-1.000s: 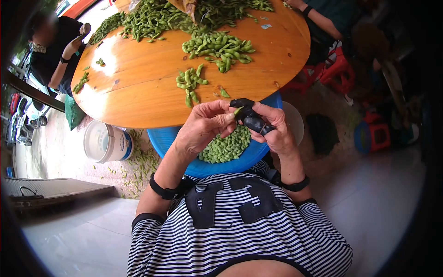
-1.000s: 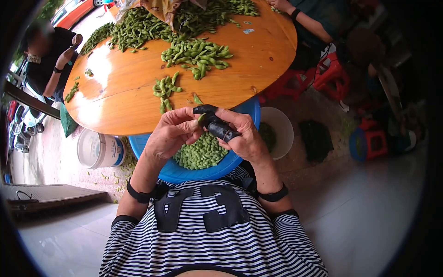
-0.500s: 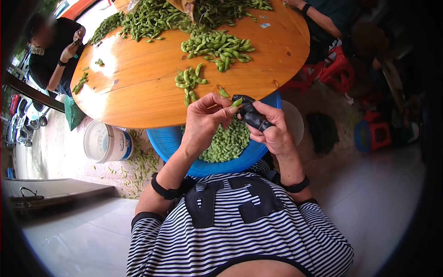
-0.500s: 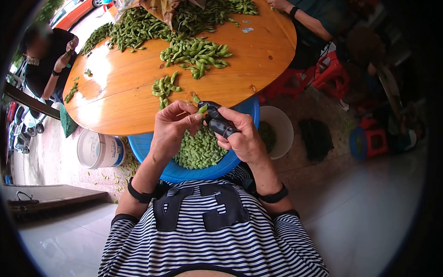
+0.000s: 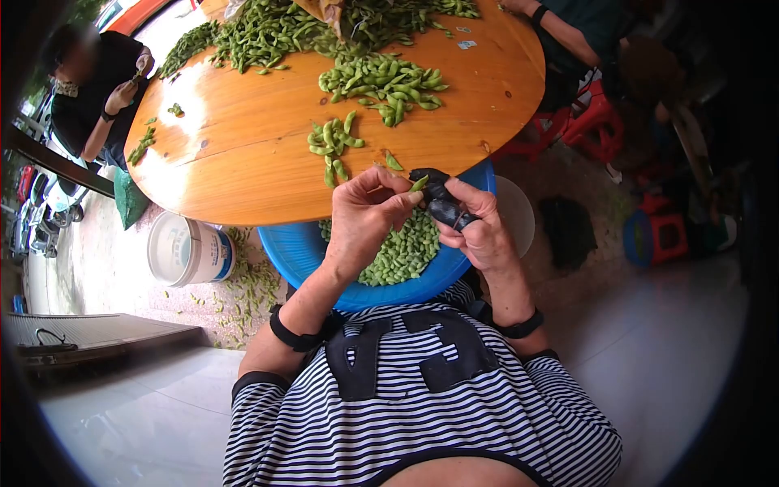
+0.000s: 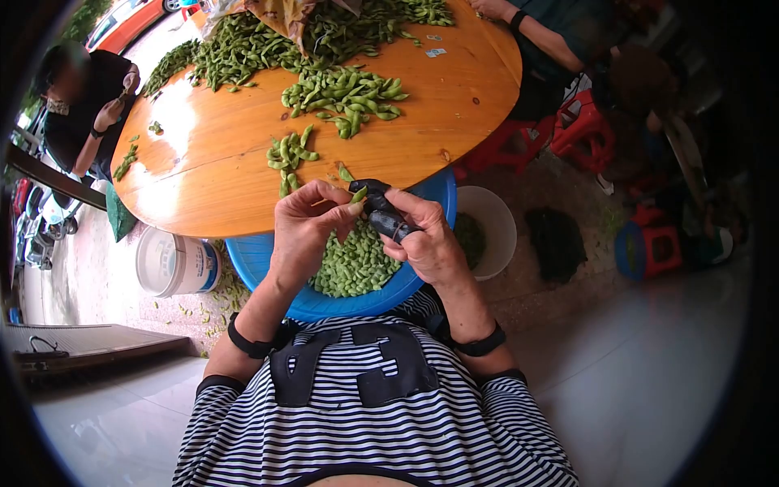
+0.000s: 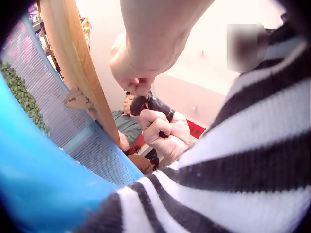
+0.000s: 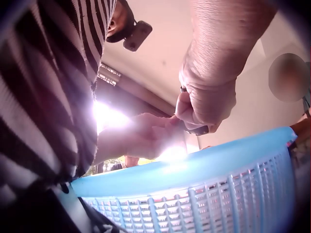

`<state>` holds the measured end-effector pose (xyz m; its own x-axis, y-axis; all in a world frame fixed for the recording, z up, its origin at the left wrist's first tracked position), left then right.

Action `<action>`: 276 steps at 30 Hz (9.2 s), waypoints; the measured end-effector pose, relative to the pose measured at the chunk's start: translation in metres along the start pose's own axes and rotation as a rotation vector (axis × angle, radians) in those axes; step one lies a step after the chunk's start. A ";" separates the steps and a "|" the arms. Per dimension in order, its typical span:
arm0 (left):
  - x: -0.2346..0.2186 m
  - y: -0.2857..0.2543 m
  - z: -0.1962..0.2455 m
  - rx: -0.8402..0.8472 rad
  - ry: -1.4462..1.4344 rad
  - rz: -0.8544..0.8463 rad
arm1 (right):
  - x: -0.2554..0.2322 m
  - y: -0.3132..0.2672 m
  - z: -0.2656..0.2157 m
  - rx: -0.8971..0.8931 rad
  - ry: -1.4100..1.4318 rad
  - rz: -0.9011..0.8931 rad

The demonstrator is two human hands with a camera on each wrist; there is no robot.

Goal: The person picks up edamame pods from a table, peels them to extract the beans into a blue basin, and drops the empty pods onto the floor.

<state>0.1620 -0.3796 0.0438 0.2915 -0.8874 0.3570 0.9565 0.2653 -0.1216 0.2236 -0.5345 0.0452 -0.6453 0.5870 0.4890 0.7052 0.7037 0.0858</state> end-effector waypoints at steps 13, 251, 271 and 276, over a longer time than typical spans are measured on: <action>0.007 -0.006 -0.001 -0.065 0.014 -0.115 | 0.016 -0.007 -0.014 -0.064 -0.378 0.057; -0.008 -0.005 -0.015 -0.275 -0.099 -0.265 | 0.009 0.003 0.000 -0.176 -0.465 0.072; -0.010 -0.005 -0.033 -0.400 -0.280 -0.253 | -0.010 -0.002 0.008 -0.101 -0.115 0.106; -0.005 -0.009 -0.021 -0.418 -0.217 -0.236 | -0.011 -0.006 -0.001 -0.134 -0.114 0.128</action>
<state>0.1512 -0.3856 0.0236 0.1074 -0.7945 0.5977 0.9224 -0.1447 -0.3580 0.2273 -0.5457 0.0404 -0.5718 0.7148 0.4026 0.8112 0.5658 0.1477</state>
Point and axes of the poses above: each hand's wrist, its own y-axis towards the middle knuckle, its own x-axis out of the palm, z = x × y, the point moved 3 cm from there along y, towards the middle knuckle, and after that the axes turned 7 degrees about -x, right-handed, at the moved point
